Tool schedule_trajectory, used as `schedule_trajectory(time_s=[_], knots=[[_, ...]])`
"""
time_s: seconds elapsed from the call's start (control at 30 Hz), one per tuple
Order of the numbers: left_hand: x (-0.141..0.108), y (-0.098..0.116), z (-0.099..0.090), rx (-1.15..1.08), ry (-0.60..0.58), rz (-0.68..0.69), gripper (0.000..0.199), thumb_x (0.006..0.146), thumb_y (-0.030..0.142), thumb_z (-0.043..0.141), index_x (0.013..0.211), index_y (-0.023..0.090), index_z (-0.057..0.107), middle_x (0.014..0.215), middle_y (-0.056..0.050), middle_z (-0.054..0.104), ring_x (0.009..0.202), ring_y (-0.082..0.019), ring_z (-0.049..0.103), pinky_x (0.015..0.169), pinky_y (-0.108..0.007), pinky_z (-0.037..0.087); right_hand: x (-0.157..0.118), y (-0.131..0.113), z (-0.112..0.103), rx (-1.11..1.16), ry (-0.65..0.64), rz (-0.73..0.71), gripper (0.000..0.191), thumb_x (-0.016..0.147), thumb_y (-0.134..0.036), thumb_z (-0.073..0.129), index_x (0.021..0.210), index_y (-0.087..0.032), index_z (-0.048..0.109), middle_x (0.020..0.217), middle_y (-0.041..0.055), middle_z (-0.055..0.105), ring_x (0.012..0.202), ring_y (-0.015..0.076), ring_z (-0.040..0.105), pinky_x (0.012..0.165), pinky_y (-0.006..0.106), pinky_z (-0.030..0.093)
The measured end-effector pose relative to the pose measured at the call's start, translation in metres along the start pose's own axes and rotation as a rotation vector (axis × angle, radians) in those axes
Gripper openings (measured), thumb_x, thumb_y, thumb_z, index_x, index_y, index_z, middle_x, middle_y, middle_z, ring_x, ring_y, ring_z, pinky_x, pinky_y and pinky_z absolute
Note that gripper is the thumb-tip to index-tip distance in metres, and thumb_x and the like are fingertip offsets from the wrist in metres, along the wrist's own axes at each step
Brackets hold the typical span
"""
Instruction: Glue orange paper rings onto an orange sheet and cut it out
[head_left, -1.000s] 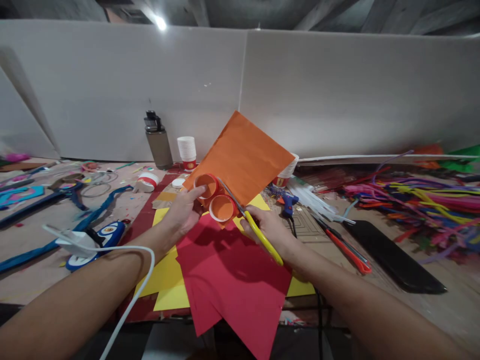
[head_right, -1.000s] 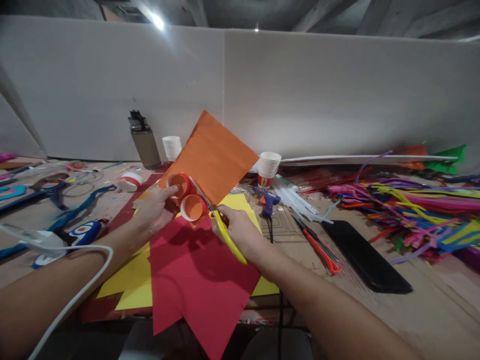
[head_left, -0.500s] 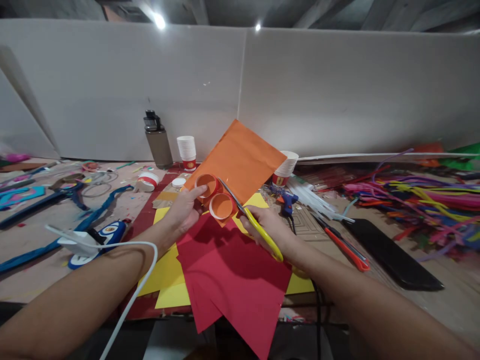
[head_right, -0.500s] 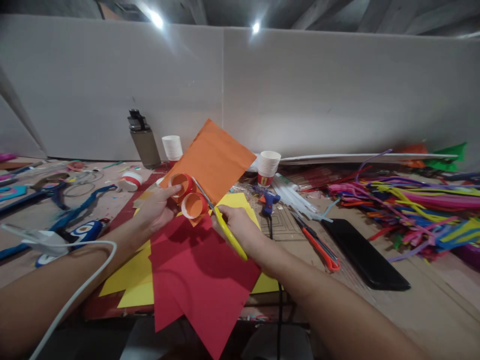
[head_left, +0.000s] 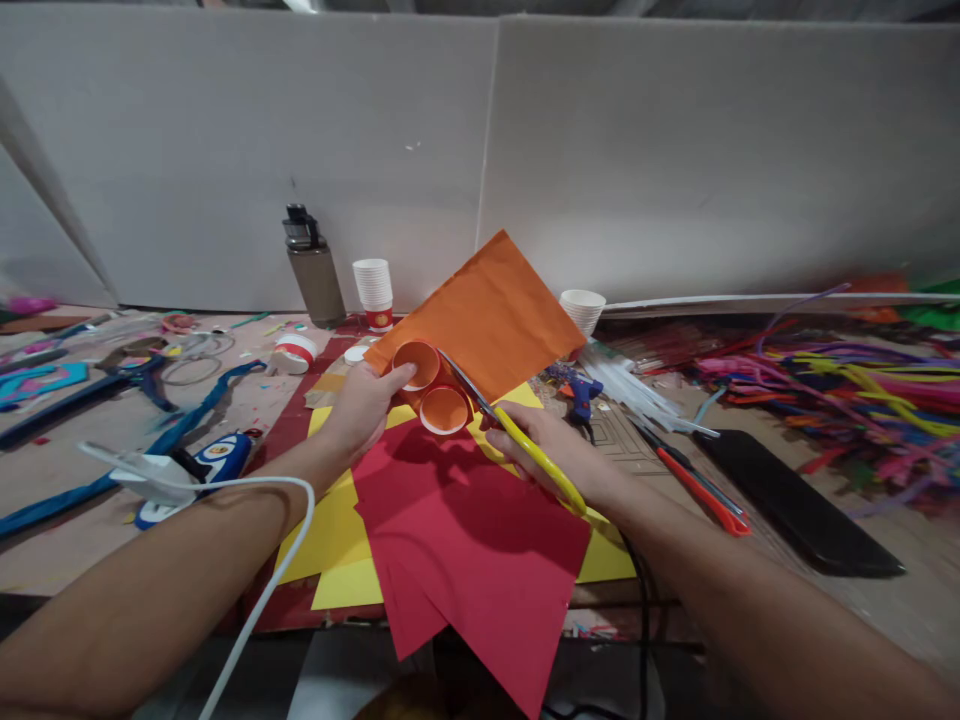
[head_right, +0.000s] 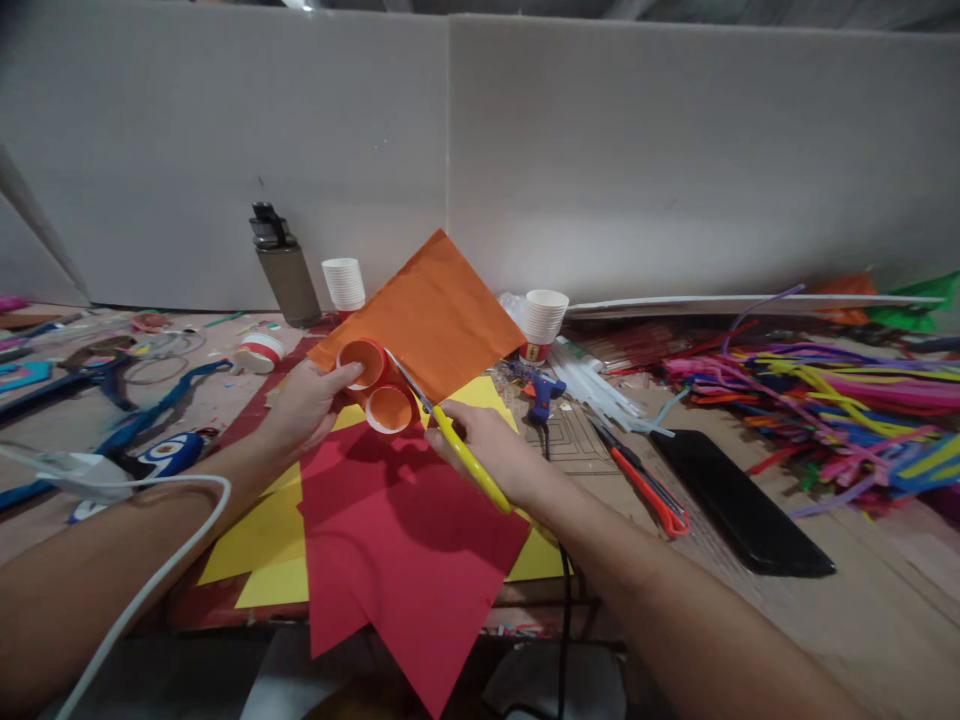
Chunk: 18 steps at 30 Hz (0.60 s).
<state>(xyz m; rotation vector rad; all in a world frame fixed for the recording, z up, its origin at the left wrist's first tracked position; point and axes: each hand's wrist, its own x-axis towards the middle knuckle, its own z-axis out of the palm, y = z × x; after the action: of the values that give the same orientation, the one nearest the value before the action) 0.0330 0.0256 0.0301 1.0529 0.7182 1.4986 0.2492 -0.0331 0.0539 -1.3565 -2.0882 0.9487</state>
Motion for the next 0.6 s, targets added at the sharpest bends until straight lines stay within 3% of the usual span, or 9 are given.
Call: schedule_trajectory(time_s=[0.1,0.3,0.6], knots=[[-0.0023,0.0006,0.001,-0.005,-0.012,-0.012,0.034,0.068,0.016,0.075,0.101,0.017,0.068,0.098,-0.004,0.074,0.095,-0.021,0.068,0.084,-0.032,0.053,-0.0013,0.0035,0.0024,0.062,0.005,0.017,0.019,0.089,-0.037,0.049,0.081,-0.021,0.051,0.056,-0.0054,0.051,0.044,0.0076,0.044,0.044,0.02,0.034],[-0.0086,-0.0015,0.0047,-0.088,-0.062,-0.185,0.023,0.069,0.013,0.075,0.09,0.016,0.068,0.086,-0.001,0.073,0.076,-0.014,0.067,0.072,-0.024,0.054,-0.0013,0.0055,0.0074,0.163,-0.001,0.076,0.014,0.088,-0.032,0.047,0.078,-0.022,0.044,0.052,-0.0085,0.047,0.037,0.0056,0.04,0.038,0.017,0.032],[-0.008,-0.0034,0.005,-0.101,-0.055,-0.202,0.021,0.072,0.014,0.073,0.093,0.017,0.068,0.087,-0.002,0.074,0.079,-0.015,0.068,0.074,-0.025,0.052,0.0013,0.0105,0.0075,0.079,0.032,-0.007,0.022,0.091,-0.04,0.047,0.077,-0.022,0.044,0.052,-0.0077,0.047,0.041,0.0075,0.046,0.039,0.018,0.033]])
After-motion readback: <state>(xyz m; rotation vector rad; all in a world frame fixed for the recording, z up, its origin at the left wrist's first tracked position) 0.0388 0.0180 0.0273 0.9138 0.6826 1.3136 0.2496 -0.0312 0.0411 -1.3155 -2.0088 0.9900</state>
